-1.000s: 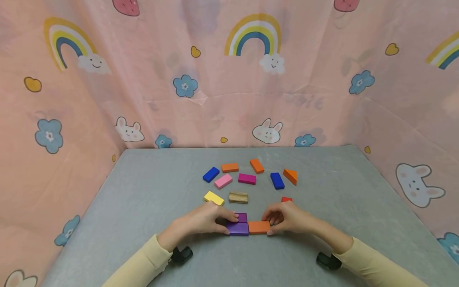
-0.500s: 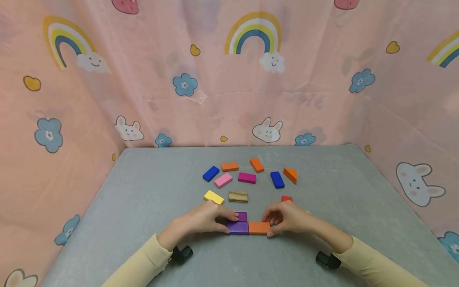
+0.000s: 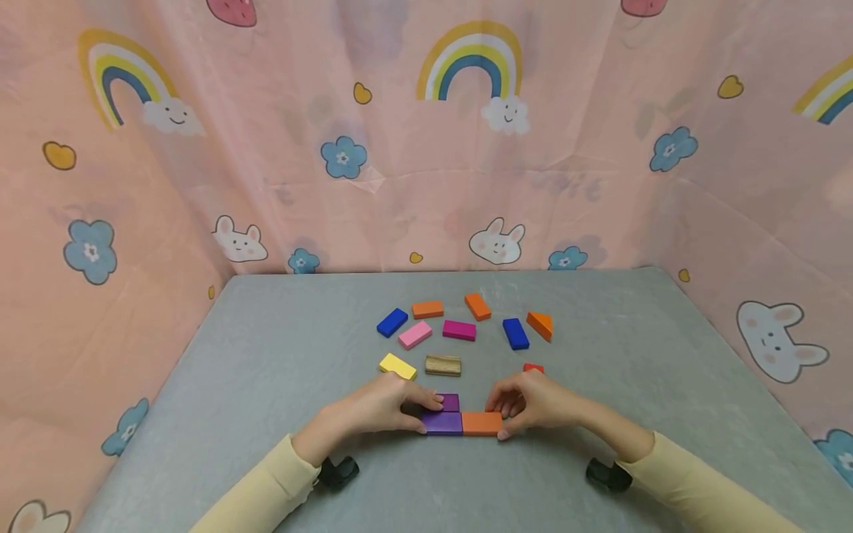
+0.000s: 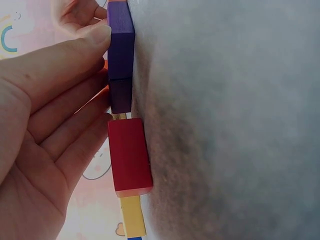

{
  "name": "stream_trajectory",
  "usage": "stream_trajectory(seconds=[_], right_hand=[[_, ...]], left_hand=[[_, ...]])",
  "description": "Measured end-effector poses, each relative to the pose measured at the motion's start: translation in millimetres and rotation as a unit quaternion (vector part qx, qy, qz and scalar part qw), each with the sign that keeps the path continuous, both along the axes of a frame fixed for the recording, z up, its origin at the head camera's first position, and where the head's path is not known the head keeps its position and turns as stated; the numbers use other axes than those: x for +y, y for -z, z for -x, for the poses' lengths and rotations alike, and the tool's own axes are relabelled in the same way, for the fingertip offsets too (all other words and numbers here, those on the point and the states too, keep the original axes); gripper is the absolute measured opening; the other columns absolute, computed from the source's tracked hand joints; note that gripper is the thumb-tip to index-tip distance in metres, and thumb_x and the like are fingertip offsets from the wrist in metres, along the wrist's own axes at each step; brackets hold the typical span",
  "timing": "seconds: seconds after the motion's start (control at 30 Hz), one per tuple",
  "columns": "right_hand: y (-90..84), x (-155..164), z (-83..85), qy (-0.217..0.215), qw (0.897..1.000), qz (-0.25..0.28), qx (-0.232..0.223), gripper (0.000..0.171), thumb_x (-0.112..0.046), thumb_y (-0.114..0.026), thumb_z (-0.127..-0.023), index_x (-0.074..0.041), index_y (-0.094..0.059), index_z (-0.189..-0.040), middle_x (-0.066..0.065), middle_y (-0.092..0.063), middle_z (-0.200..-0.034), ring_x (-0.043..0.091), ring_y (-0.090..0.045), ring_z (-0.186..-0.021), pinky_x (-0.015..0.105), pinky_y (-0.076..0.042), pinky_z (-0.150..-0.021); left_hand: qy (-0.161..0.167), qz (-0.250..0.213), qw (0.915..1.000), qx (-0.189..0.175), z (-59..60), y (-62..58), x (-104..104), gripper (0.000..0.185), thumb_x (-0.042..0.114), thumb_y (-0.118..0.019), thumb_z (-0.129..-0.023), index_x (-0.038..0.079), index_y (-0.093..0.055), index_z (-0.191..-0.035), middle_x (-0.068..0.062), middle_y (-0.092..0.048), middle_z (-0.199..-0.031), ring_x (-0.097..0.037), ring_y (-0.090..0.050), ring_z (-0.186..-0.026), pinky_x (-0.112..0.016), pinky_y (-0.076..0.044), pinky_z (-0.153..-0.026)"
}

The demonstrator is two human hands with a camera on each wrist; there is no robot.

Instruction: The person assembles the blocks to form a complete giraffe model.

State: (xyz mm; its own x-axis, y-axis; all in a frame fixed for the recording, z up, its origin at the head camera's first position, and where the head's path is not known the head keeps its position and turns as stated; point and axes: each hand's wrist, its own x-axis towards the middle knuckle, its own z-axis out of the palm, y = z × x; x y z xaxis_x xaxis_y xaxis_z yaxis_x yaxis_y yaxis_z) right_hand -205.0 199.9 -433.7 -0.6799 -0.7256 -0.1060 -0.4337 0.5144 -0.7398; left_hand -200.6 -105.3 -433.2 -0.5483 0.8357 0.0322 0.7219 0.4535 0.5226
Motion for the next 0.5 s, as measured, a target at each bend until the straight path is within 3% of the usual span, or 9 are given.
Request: stream_trajectory(seconds=[0.13,0.23,0.37,0.5], right_hand=[[-6.8,0.1,14.1,0.026,1.000,0.011,0.004,0.035,-0.029,-0.079,-0.077,-0.010,-0.068,-0.104,0.003,-0.069,-0.099,0.014,-0.065,-0.085,0.023,-0.056,-0.075],[-10.8,-5.0,26.9,0.057,0.997,0.029,0.032,0.037,-0.026,-0.077,-0.079,-0.005,-0.067,-0.108,0.009,-0.069,-0.103,0.018,-0.066,-0.089,0.025,-0.056,-0.077],[-11.4,-17.6,41.2,0.079,0.994,0.021,0.071,0.036,-0.026,-0.077,-0.079,-0.005,-0.068,-0.108,0.010,-0.070,-0.102,0.018,-0.067,-0.090,0.026,-0.056,-0.077],[-8.0,-30.7,51.0,0.082,0.994,0.003,0.070,0.035,-0.024,-0.078,-0.078,-0.006,-0.069,-0.107,0.007,-0.071,-0.103,0.018,-0.067,-0.091,0.028,-0.057,-0.078]], left_hand=[[0.002,-0.001,1.0000,-0.005,0.6,-0.9,0.5,0.037,0.026,-0.073,-0.083,0.019,-0.068,-0.119,0.007,-0.062,-0.126,0.000,-0.056,-0.116,-0.021,-0.047,-0.095],[0.004,-0.002,1.0000,-0.006,1.2,0.2,0.3,0.037,0.026,-0.073,-0.084,0.019,-0.068,-0.119,0.007,-0.062,-0.126,0.000,-0.056,-0.116,-0.021,-0.047,-0.095],[0.005,-0.001,1.0000,-0.004,1.5,2.2,0.1,0.037,0.027,-0.073,-0.084,0.019,-0.068,-0.119,0.008,-0.063,-0.125,0.000,-0.057,-0.115,-0.020,-0.047,-0.095],[0.004,-0.001,1.0000,-0.005,1.0,2.5,1.1,0.037,0.027,-0.073,-0.083,0.019,-0.068,-0.119,0.008,-0.063,-0.125,0.000,-0.057,-0.115,-0.020,-0.047,-0.095]])
